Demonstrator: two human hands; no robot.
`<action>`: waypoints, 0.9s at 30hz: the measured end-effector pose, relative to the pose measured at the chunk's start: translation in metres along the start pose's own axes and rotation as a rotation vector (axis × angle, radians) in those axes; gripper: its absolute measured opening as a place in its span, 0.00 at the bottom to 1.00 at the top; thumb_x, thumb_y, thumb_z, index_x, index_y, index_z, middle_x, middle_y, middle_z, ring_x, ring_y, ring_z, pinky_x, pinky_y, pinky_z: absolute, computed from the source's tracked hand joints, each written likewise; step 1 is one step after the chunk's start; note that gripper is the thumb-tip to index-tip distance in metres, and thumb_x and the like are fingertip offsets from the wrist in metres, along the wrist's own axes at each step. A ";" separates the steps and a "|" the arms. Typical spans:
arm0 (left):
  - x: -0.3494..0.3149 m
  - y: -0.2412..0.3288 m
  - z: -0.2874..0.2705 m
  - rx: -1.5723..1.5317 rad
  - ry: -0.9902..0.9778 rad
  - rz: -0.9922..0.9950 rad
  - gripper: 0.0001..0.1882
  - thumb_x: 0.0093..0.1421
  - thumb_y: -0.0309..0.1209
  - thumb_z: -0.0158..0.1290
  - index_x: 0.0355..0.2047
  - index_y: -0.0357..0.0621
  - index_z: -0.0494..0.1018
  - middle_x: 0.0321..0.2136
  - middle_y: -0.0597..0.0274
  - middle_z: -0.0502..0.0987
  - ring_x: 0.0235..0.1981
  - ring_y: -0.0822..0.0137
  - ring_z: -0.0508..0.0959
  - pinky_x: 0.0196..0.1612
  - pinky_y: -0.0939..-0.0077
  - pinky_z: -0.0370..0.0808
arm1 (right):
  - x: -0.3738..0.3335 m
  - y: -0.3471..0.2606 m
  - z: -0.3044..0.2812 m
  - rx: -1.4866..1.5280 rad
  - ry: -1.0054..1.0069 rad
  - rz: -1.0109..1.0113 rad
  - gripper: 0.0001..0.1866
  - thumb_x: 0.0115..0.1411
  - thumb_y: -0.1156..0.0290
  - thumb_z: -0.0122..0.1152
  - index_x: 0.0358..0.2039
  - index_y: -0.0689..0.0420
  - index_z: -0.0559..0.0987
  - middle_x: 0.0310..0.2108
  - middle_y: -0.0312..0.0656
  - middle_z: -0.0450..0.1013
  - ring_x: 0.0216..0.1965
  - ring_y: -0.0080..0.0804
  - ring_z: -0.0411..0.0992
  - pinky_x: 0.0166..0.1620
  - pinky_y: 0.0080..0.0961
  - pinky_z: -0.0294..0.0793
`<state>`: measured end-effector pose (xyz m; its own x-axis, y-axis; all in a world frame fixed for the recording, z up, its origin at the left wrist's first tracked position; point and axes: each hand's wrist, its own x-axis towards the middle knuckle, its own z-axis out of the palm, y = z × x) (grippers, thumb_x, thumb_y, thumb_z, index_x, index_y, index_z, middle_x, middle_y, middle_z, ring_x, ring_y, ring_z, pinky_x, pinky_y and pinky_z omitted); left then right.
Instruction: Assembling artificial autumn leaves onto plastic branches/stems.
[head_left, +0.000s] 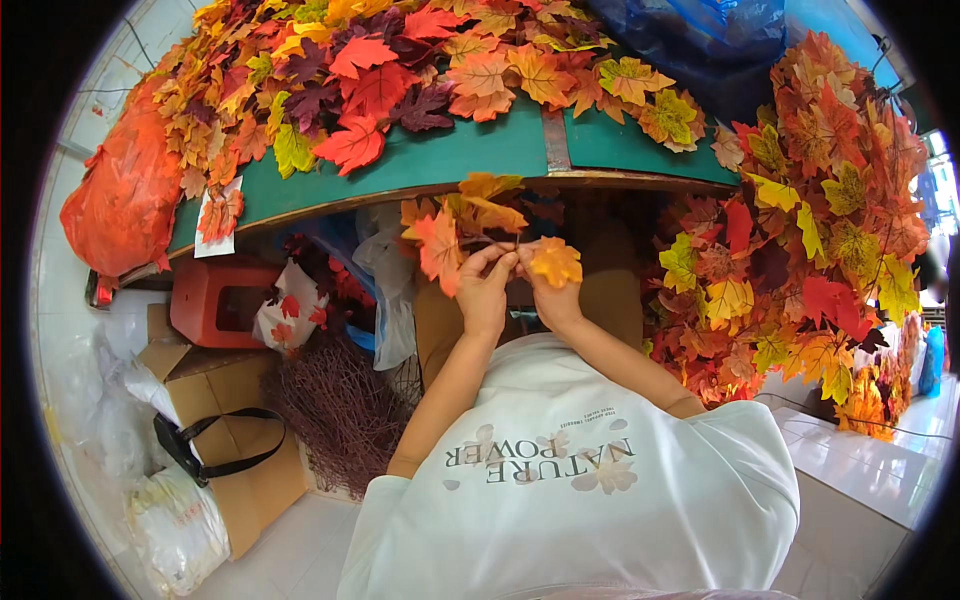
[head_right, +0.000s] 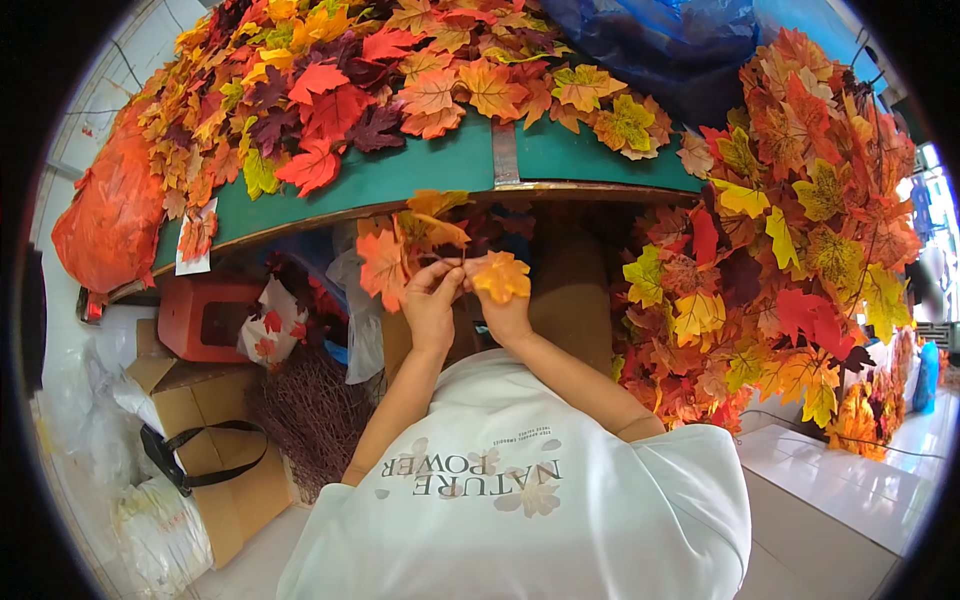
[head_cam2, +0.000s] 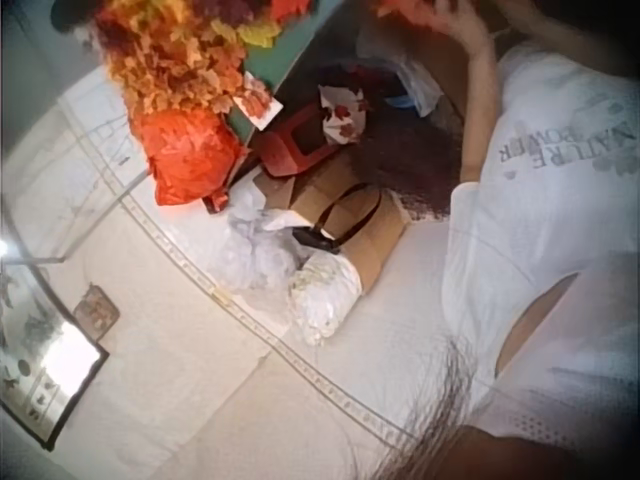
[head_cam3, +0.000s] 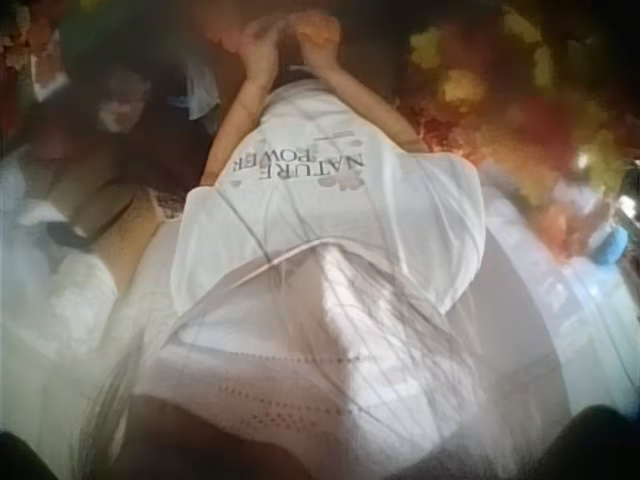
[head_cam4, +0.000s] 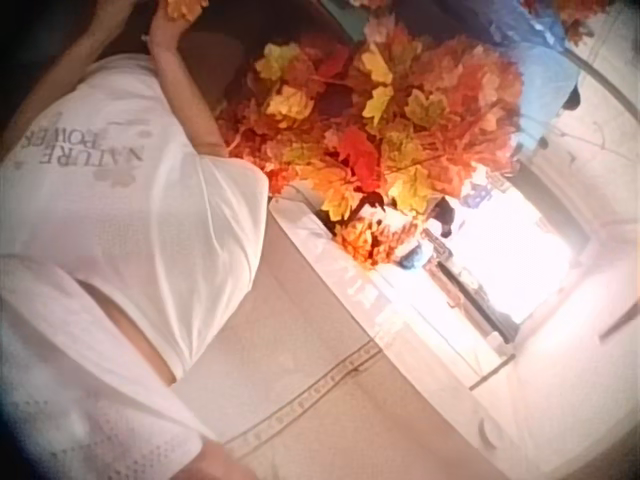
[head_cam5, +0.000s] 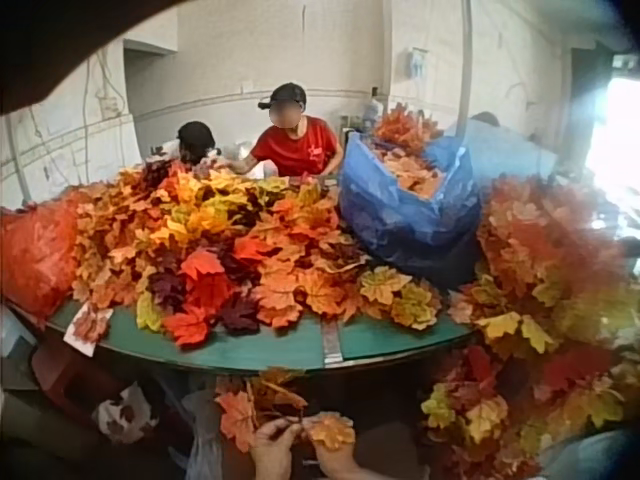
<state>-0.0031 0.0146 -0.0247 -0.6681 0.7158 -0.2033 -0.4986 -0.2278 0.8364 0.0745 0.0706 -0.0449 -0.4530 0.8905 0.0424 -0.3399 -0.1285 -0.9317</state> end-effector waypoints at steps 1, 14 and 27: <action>0.004 0.000 -0.001 0.000 0.011 -0.006 0.08 0.56 0.19 0.52 0.36 0.34 0.74 0.29 0.63 0.75 0.28 0.73 0.76 0.34 0.79 0.76 | 0.005 0.005 -0.001 -0.041 0.078 -0.032 0.02 0.57 0.76 0.58 0.31 0.61 0.75 0.30 0.35 0.72 0.29 0.18 0.70 0.33 0.16 0.71; -0.009 0.019 -0.001 0.124 -0.129 0.048 0.13 0.55 0.18 0.53 0.42 0.30 0.71 0.33 0.59 0.76 0.32 0.72 0.77 0.39 0.81 0.75 | -0.001 -0.017 0.000 0.548 0.051 0.349 0.03 0.58 0.75 0.56 0.33 0.59 0.76 0.31 0.37 0.73 0.31 0.24 0.72 0.36 0.21 0.75; -0.010 0.020 0.001 0.147 -0.118 0.004 0.10 0.54 0.18 0.54 0.38 0.28 0.71 0.34 0.56 0.76 0.32 0.71 0.78 0.39 0.82 0.76 | -0.001 -0.017 -0.003 0.653 0.071 0.437 0.03 0.58 0.75 0.55 0.32 0.60 0.76 0.31 0.39 0.74 0.29 0.22 0.71 0.35 0.19 0.74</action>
<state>-0.0057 0.0038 -0.0055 -0.5964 0.7893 -0.1462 -0.4046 -0.1383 0.9040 0.0836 0.0729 -0.0301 -0.6109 0.7233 -0.3220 -0.5686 -0.6838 -0.4573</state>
